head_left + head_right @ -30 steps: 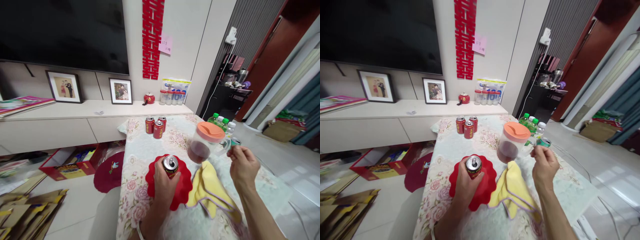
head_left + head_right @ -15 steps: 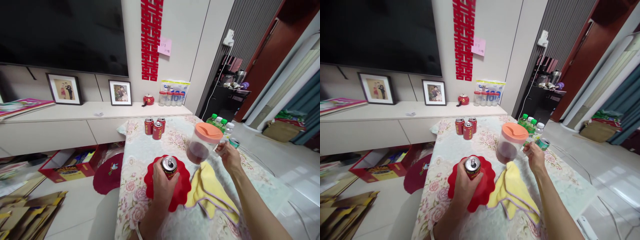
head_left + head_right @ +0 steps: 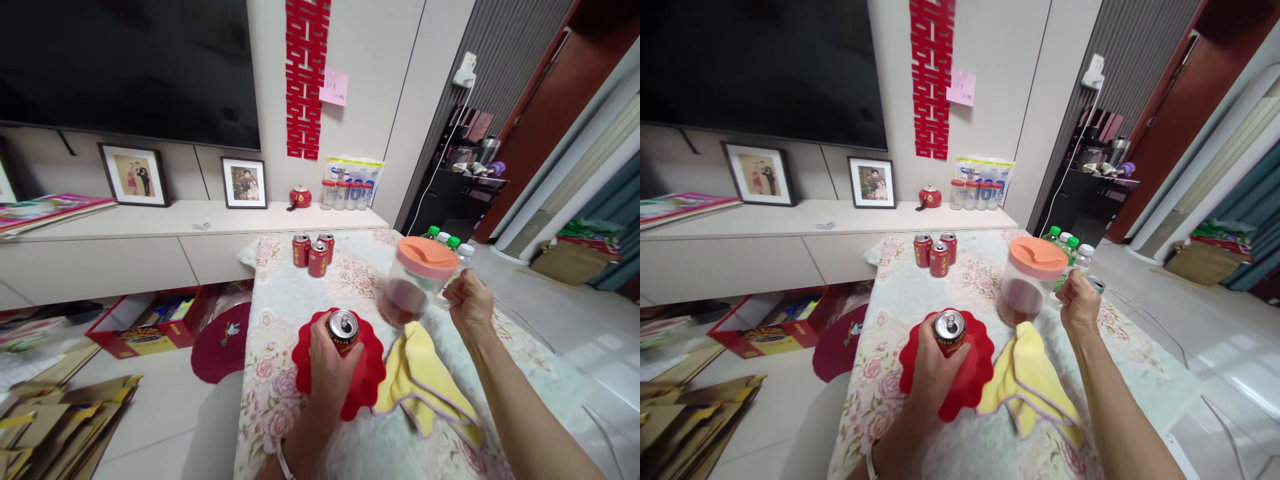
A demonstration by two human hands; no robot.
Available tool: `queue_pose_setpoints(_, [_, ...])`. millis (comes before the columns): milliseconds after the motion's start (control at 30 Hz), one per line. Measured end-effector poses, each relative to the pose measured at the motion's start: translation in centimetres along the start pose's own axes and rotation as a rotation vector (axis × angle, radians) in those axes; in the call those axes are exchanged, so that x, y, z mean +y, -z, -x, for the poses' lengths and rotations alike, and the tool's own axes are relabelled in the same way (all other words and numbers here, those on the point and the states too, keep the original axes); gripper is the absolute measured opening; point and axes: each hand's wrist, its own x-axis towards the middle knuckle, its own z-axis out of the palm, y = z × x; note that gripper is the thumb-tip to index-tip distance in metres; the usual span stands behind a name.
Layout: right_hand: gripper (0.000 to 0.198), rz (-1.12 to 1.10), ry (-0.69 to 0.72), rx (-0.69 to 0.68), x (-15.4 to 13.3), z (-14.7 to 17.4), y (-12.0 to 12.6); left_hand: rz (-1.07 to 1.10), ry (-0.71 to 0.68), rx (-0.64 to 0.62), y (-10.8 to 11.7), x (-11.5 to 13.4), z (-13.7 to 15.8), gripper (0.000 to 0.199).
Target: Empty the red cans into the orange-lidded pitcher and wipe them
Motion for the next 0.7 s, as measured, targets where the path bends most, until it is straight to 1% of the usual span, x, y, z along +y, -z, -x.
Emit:
queue_pose_setpoints(33, [0.067, -0.001, 0.010, -0.001, -0.8, 0.0, -0.2, 0.001, -0.002, 0.003, 0.0, 0.0, 0.0, 0.065])
queue_pose_setpoints(100, [0.067, -0.002, 0.023, -0.008, -2.3, 0.2, -0.5, 0.006, -0.007, 0.004, 0.1, 0.1, -0.1, 0.065])
queue_pose_setpoints(167, [0.062, -0.003, 0.030, -0.006, -3.7, 0.5, -0.7, 0.015, -0.007, -0.001, 0.2, 0.2, -0.1, 0.065])
queue_pose_setpoints(267, [0.054, -0.008, 0.041, 0.023, -4.9, 1.0, -1.0, 0.032, 0.004, -0.015, 0.3, 0.4, -0.1, 0.064])
queue_pose_setpoints(500, [0.050, -0.051, 0.109, 0.102, -6.4, 1.1, -1.3, 0.044, 0.010, -0.032, 0.3, 0.2, -0.1, 0.066])
queue_pose_setpoints(600, [0.047, -0.047, 0.136, 0.123, -6.7, 0.6, -0.6, 0.035, 0.010, -0.035, 0.2, 0.1, -0.2, 0.067])
queue_pose_setpoints(700, [0.048, -0.030, 0.144, 0.151, -6.0, 0.2, 0.9, 0.021, -0.001, -0.029, 0.2, 0.1, -0.1, 0.066])
